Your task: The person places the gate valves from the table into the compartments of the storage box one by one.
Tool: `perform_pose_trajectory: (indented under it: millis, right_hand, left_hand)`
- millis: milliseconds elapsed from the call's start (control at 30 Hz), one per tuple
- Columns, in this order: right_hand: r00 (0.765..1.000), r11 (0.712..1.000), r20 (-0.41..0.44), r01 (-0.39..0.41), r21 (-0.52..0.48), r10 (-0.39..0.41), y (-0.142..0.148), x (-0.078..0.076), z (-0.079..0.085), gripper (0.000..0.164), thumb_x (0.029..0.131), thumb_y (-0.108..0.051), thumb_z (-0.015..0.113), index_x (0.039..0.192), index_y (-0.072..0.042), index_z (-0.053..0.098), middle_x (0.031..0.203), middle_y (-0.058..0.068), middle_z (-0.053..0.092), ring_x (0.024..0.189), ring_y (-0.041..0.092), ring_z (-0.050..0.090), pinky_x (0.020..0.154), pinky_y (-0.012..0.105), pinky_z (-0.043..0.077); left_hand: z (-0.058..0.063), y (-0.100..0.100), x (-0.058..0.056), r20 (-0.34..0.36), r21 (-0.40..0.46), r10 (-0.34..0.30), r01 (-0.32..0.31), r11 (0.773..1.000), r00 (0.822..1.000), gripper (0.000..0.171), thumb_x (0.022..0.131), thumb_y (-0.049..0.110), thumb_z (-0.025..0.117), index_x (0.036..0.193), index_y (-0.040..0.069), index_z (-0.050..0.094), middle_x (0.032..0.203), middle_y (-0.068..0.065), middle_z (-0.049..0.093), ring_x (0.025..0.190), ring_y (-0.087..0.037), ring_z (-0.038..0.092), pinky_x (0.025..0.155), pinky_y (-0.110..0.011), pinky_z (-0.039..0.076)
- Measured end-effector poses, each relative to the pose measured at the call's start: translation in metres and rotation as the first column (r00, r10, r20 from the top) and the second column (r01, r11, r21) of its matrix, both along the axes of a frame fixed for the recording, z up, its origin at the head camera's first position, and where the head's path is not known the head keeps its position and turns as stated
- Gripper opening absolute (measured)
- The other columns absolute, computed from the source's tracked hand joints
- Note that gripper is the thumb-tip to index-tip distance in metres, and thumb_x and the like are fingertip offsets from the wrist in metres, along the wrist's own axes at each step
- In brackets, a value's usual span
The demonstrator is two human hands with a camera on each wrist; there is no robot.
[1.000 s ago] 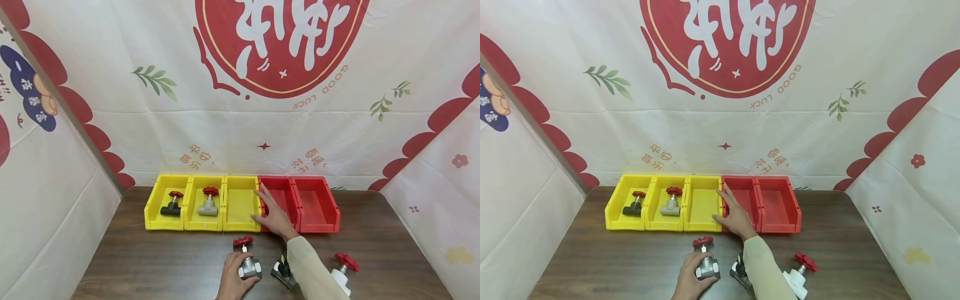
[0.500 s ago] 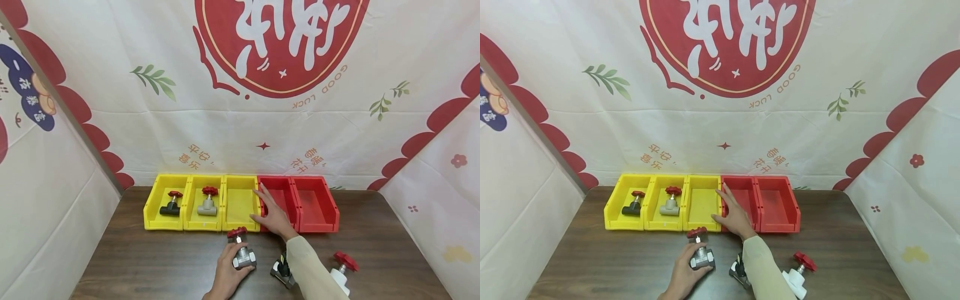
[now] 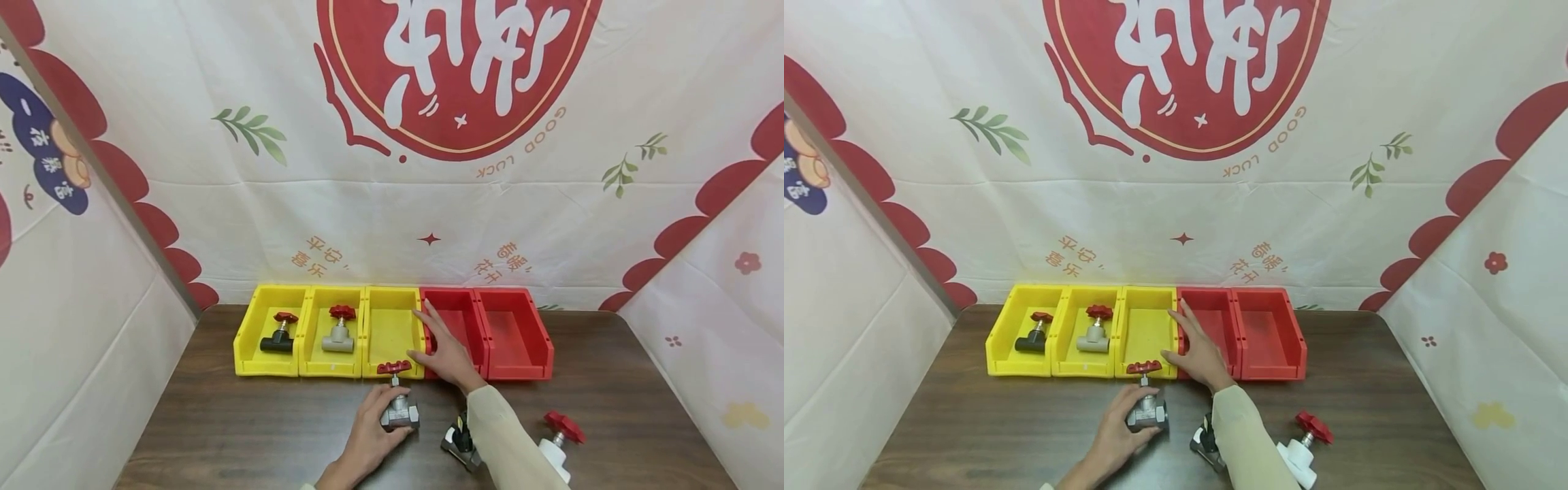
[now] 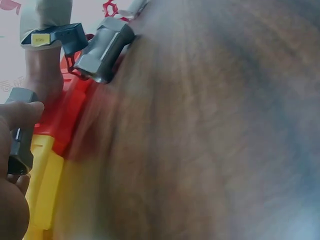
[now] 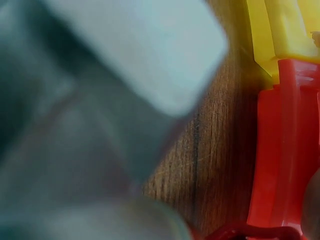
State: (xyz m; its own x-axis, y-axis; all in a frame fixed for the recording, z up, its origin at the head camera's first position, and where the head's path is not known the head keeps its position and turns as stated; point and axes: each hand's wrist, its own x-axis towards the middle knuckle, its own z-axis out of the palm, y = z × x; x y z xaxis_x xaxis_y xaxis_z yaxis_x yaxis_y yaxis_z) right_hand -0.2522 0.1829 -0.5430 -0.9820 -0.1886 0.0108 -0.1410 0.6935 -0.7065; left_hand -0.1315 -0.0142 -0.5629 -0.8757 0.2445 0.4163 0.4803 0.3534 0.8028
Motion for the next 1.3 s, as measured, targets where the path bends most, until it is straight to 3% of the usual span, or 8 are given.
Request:
perform_pose_trajectory:
  millis: [167,467,767,967,1100,1300]
  right_hand:
    - [1.0,1.0,0.01,0.008,-0.012,-0.008,0.0,0.0,0.001,0.092,0.072,-0.038,0.081,0.148,-0.043,0.029,0.153,-0.029,0.005,0.135,0.023,0.032,0.094,0.056,0.042]
    - [1.0,1.0,0.009,0.009,0.002,-0.009,-0.001,0.0,0.003,0.091,0.073,-0.038,0.081,0.147,-0.046,0.029,0.154,-0.029,0.005,0.134,0.025,0.034,0.094,0.057,0.042]
    - [1.0,1.0,0.009,0.015,-0.002,-0.015,-0.001,0.0,0.003,0.091,0.072,-0.037,0.081,0.147,-0.045,0.03,0.153,-0.029,0.005,0.133,0.024,0.035,0.092,0.054,0.044]
    - [1.0,1.0,0.008,0.012,-0.011,-0.012,-0.001,0.002,0.005,0.09,0.072,-0.036,0.082,0.146,-0.046,0.031,0.155,-0.026,0.007,0.133,0.025,0.035,0.091,0.054,0.045]
    - [1.0,1.0,-0.004,0.008,0.005,-0.008,-0.002,0.001,0.005,0.09,0.073,-0.036,0.081,0.146,-0.047,0.03,0.154,-0.028,0.006,0.133,0.024,0.035,0.091,0.054,0.045]
    - [0.999,1.0,0.018,0.027,0.011,-0.027,-0.002,0.0,0.003,0.091,0.072,-0.037,0.081,0.145,-0.051,0.029,0.152,-0.033,0.003,0.133,0.024,0.035,0.091,0.055,0.045]
  left_hand:
    - [0.01,-0.004,-0.011,-0.013,-0.007,-0.003,0.003,1.0,1.0,0.064,0.064,0.004,0.087,0.122,0.015,0.062,0.111,0.002,0.053,0.097,-0.015,0.054,0.081,-0.034,0.048]
    - [0.034,-0.009,-0.033,-0.071,-0.023,0.055,-0.057,0.998,0.996,0.064,0.063,0.004,0.088,0.12,0.017,0.062,0.113,-0.003,0.057,0.098,-0.019,0.056,0.081,-0.039,0.05]
    - [0.045,-0.008,-0.055,-0.136,-0.07,0.057,-0.067,0.995,0.989,0.058,0.064,0.001,0.087,0.116,0.011,0.063,0.11,-0.009,0.056,0.098,-0.024,0.054,0.081,-0.043,0.049]
    - [0.053,-0.009,-0.069,-0.061,-0.14,0.037,-0.046,0.989,0.997,0.054,0.069,0.002,0.084,0.117,0.011,0.061,0.115,-0.011,0.054,0.102,-0.028,0.053,0.085,-0.047,0.048]
    - [0.06,-0.011,-0.077,0.006,-0.127,0.029,-0.028,0.992,1.0,0.053,0.071,0.002,0.083,0.118,0.01,0.06,0.115,-0.012,0.055,0.102,-0.028,0.054,0.085,-0.045,0.049]
    - [0.068,-0.011,-0.09,0.022,-0.157,0.051,-0.047,0.986,0.998,0.054,0.07,0.0,0.083,0.118,0.009,0.06,0.114,-0.012,0.056,0.102,-0.028,0.054,0.086,-0.044,0.049]
